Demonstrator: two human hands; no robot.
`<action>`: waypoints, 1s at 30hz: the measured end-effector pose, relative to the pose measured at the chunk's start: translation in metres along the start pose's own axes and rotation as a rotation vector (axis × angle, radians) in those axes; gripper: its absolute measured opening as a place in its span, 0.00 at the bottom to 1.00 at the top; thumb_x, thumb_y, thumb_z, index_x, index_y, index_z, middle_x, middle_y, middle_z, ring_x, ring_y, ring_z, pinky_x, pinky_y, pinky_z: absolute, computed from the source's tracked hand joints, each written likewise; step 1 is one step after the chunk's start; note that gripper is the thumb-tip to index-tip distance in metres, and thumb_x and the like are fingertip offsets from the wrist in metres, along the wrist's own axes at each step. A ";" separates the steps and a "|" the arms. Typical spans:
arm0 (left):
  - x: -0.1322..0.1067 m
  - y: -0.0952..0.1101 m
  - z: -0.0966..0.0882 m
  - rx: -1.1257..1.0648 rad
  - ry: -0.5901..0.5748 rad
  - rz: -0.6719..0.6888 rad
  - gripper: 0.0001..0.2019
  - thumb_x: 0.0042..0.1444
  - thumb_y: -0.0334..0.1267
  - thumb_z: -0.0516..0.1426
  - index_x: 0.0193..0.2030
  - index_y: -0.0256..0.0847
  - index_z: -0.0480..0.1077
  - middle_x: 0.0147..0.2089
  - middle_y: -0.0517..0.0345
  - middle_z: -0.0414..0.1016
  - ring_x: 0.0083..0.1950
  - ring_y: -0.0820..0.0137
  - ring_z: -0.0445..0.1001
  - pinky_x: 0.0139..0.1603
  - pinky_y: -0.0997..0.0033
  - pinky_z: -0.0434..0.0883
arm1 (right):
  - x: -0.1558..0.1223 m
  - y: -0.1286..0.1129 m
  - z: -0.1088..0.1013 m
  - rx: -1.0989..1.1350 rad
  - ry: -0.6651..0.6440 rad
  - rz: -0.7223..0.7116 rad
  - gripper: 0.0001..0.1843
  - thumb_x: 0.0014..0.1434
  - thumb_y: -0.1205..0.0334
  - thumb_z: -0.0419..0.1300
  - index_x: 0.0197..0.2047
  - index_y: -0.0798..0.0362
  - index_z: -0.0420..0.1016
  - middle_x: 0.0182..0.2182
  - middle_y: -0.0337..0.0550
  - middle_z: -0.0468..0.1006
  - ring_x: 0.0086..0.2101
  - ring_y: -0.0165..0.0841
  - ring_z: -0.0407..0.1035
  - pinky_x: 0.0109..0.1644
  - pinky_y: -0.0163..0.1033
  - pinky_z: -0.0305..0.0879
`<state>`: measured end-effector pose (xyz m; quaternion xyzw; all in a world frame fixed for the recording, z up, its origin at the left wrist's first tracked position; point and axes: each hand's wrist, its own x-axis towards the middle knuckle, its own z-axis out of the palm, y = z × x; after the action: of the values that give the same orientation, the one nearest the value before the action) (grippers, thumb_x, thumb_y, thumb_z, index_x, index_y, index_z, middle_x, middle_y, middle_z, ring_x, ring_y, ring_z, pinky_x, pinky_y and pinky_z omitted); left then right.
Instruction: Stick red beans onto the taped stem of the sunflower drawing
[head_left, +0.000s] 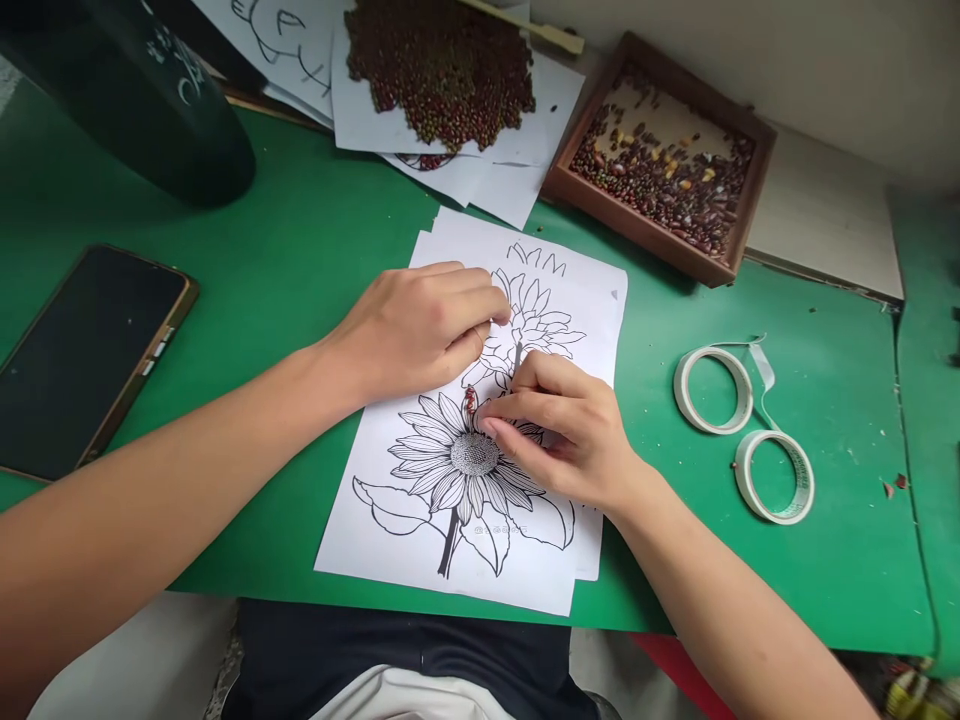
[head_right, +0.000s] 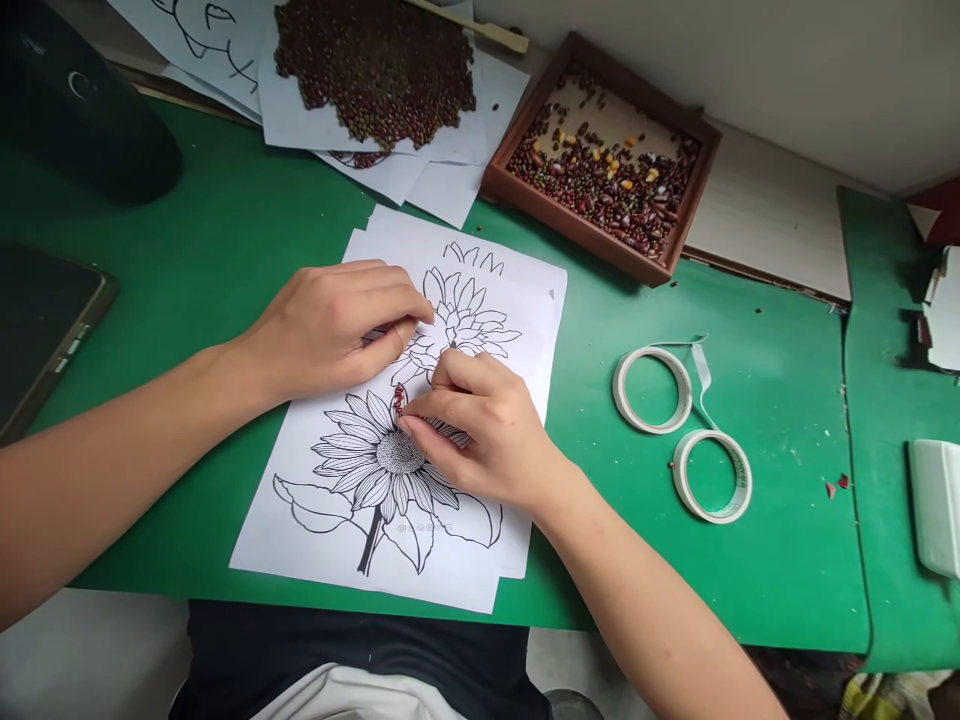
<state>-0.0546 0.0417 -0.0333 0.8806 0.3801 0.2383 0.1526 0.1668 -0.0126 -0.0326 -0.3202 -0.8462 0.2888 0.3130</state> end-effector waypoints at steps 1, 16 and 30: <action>0.000 0.000 0.000 0.000 0.001 0.000 0.12 0.65 0.30 0.53 0.48 0.43 0.76 0.47 0.58 0.81 0.48 0.63 0.79 0.43 0.64 0.73 | 0.000 -0.001 -0.001 0.003 -0.012 0.002 0.05 0.67 0.64 0.64 0.40 0.51 0.83 0.29 0.39 0.66 0.28 0.31 0.62 0.34 0.41 0.62; 0.001 0.000 0.000 0.004 -0.009 -0.001 0.12 0.66 0.31 0.52 0.48 0.43 0.76 0.47 0.57 0.81 0.48 0.63 0.79 0.44 0.65 0.74 | 0.002 -0.002 -0.002 -0.023 -0.070 -0.020 0.08 0.69 0.64 0.62 0.41 0.51 0.84 0.29 0.40 0.69 0.28 0.31 0.64 0.36 0.42 0.62; 0.000 0.000 0.000 -0.012 -0.007 -0.010 0.13 0.65 0.30 0.52 0.48 0.43 0.76 0.47 0.57 0.81 0.48 0.63 0.79 0.44 0.65 0.74 | 0.001 -0.001 -0.001 -0.034 -0.070 -0.032 0.09 0.69 0.63 0.61 0.41 0.51 0.84 0.30 0.40 0.70 0.28 0.31 0.65 0.36 0.42 0.61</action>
<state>-0.0547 0.0413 -0.0330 0.8786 0.3824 0.2369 0.1604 0.1666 -0.0124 -0.0308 -0.3014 -0.8664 0.2803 0.2826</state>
